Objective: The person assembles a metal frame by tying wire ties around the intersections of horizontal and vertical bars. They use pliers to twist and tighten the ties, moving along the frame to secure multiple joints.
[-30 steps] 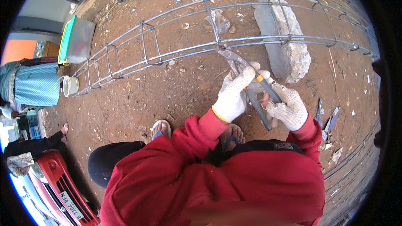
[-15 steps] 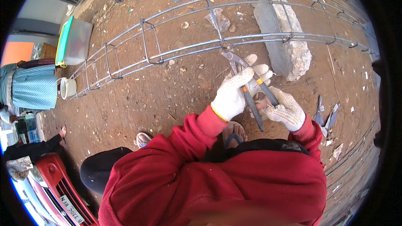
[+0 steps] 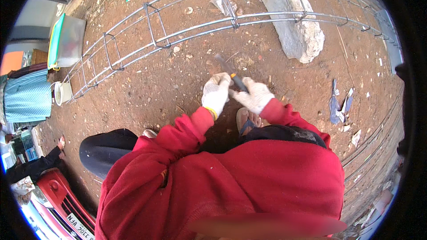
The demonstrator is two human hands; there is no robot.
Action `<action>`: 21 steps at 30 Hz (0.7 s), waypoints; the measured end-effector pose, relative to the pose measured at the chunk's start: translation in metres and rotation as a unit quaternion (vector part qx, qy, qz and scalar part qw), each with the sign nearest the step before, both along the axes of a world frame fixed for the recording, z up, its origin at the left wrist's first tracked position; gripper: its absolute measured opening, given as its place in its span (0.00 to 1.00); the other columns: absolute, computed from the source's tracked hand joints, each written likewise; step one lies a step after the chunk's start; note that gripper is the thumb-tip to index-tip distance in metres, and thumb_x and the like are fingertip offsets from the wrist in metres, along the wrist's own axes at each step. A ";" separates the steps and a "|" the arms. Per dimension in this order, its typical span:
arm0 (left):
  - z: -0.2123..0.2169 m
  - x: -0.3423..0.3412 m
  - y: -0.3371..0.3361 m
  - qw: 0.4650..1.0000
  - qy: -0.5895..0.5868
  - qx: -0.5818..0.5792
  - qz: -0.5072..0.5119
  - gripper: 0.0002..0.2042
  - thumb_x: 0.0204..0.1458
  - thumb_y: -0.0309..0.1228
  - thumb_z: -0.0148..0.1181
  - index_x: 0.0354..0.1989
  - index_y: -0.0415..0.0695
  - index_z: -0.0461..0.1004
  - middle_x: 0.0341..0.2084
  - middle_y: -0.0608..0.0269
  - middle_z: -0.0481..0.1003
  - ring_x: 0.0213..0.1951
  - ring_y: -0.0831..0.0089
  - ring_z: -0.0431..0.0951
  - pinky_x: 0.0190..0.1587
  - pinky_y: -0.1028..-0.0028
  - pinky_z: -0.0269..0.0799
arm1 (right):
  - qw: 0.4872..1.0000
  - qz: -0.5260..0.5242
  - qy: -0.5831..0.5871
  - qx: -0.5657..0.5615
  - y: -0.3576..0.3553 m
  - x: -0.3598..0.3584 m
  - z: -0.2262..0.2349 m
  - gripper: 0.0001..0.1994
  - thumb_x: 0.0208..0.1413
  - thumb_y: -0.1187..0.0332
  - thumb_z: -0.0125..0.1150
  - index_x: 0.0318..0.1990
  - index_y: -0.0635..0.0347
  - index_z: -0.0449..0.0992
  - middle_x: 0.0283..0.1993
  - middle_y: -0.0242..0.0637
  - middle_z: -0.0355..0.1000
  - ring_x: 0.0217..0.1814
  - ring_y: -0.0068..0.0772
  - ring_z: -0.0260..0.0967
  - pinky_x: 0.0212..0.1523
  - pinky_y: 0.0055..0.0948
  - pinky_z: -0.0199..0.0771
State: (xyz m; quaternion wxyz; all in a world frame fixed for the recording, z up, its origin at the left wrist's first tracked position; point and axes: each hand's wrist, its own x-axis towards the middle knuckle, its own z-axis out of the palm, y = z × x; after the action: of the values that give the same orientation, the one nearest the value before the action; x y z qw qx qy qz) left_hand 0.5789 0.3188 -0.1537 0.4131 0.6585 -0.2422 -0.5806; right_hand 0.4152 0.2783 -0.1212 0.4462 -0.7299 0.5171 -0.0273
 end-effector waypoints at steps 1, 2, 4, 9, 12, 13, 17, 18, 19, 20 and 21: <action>-0.006 0.002 -0.001 0.993 0.086 -0.015 0.075 0.16 0.61 0.42 0.53 0.46 0.41 0.71 0.34 0.53 0.78 0.28 0.68 0.78 0.30 0.69 0.74 | 0.999 0.026 -0.019 -0.001 0.004 0.008 -0.003 0.26 0.52 0.46 0.59 0.47 0.60 0.70 0.34 0.57 0.75 0.42 0.59 0.74 0.41 0.46 0.74; -0.012 0.007 -0.001 0.982 0.136 0.025 0.126 0.16 0.61 0.41 0.52 0.46 0.40 0.70 0.34 0.52 0.78 0.29 0.66 0.79 0.31 0.67 0.75 | 0.995 0.087 -0.039 0.030 0.005 0.010 -0.007 0.26 0.53 0.47 0.59 0.49 0.60 0.71 0.36 0.57 0.75 0.44 0.58 0.74 0.43 0.46 0.73; -0.024 0.015 0.005 0.960 0.185 0.098 0.184 0.13 0.61 0.39 0.54 0.44 0.42 0.70 0.34 0.53 0.78 0.30 0.65 0.79 0.32 0.64 0.76 | 0.985 0.097 -0.116 0.078 0.006 0.014 -0.017 0.21 0.56 0.50 0.58 0.46 0.59 0.72 0.36 0.50 0.75 0.39 0.49 0.74 0.40 0.40 0.73; -0.052 0.031 0.024 0.976 0.123 0.120 0.138 0.12 0.58 0.34 0.57 0.48 0.42 0.70 0.34 0.58 0.77 0.31 0.66 0.79 0.32 0.66 0.77 | 0.948 -0.080 -0.163 0.260 0.005 0.006 -0.040 0.14 0.53 0.64 0.66 0.42 0.58 0.71 0.28 0.30 0.73 0.24 0.22 0.69 0.22 0.26 0.69; -0.051 0.032 0.025 0.982 0.065 0.110 0.141 0.16 0.58 0.35 0.58 0.52 0.41 0.69 0.37 0.55 0.78 0.36 0.65 0.80 0.38 0.64 0.78 | 0.891 -0.102 -0.209 0.391 0.016 0.008 -0.044 0.14 0.50 0.68 0.69 0.40 0.58 0.68 0.26 0.32 0.73 0.21 0.23 0.67 0.21 0.25 0.68; -0.046 0.031 0.023 0.984 -0.129 0.034 0.119 0.16 0.58 0.35 0.58 0.51 0.40 0.70 0.39 0.54 0.78 0.36 0.65 0.80 0.37 0.66 0.77 | 0.897 -0.108 -0.211 0.374 0.021 0.011 -0.044 0.14 0.49 0.69 0.69 0.39 0.57 0.68 0.25 0.32 0.73 0.20 0.23 0.67 0.21 0.25 0.68; -0.012 0.029 0.008 0.975 -0.207 -0.039 0.075 0.18 0.56 0.37 0.61 0.50 0.38 0.70 0.42 0.50 0.78 0.37 0.65 0.81 0.38 0.69 0.77 | 0.909 -0.103 -0.261 0.308 0.039 0.023 -0.038 0.14 0.47 0.72 0.69 0.36 0.56 0.67 0.26 0.30 0.71 0.23 0.22 0.67 0.23 0.25 0.68; -0.003 0.030 -0.001 0.996 -0.022 0.017 0.089 0.19 0.56 0.37 0.61 0.51 0.38 0.70 0.41 0.51 0.78 0.37 0.65 0.81 0.38 0.68 0.77 | 0.917 -0.088 -0.278 0.273 0.042 0.024 -0.037 0.14 0.47 0.72 0.69 0.36 0.56 0.67 0.26 0.29 0.71 0.24 0.21 0.66 0.24 0.24 0.67; 0.006 0.032 -0.008 0.979 0.173 0.042 0.097 0.20 0.56 0.37 0.61 0.52 0.38 0.70 0.40 0.52 0.79 0.37 0.65 0.81 0.39 0.68 0.77 | 0.920 -0.058 -0.297 0.249 0.045 0.026 -0.036 0.15 0.47 0.72 0.69 0.37 0.56 0.67 0.27 0.29 0.70 0.25 0.20 0.66 0.25 0.24 0.67; 0.014 0.030 -0.012 0.961 0.260 0.011 0.098 0.18 0.58 0.36 0.59 0.51 0.38 0.70 0.34 0.57 0.79 0.33 0.68 0.80 0.35 0.68 0.76 | 0.947 -0.027 -0.284 0.147 0.046 0.026 -0.036 0.15 0.47 0.73 0.69 0.37 0.56 0.67 0.28 0.27 0.69 0.28 0.19 0.66 0.28 0.23 0.68; 0.022 0.030 -0.015 0.952 0.294 -0.033 0.076 0.17 0.59 0.36 0.57 0.52 0.38 0.70 0.33 0.58 0.78 0.32 0.68 0.79 0.37 0.67 0.76 | 0.929 -0.056 -0.307 0.198 0.048 0.027 -0.035 0.15 0.48 0.73 0.69 0.38 0.56 0.67 0.29 0.27 0.69 0.29 0.19 0.66 0.29 0.24 0.68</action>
State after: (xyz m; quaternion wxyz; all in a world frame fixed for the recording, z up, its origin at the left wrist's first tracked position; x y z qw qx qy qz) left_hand 0.6085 0.3037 -0.1318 0.5304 0.4613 -0.0784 -0.7069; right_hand 0.4419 0.3264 -0.1561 0.7166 -0.5524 0.3895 -0.1722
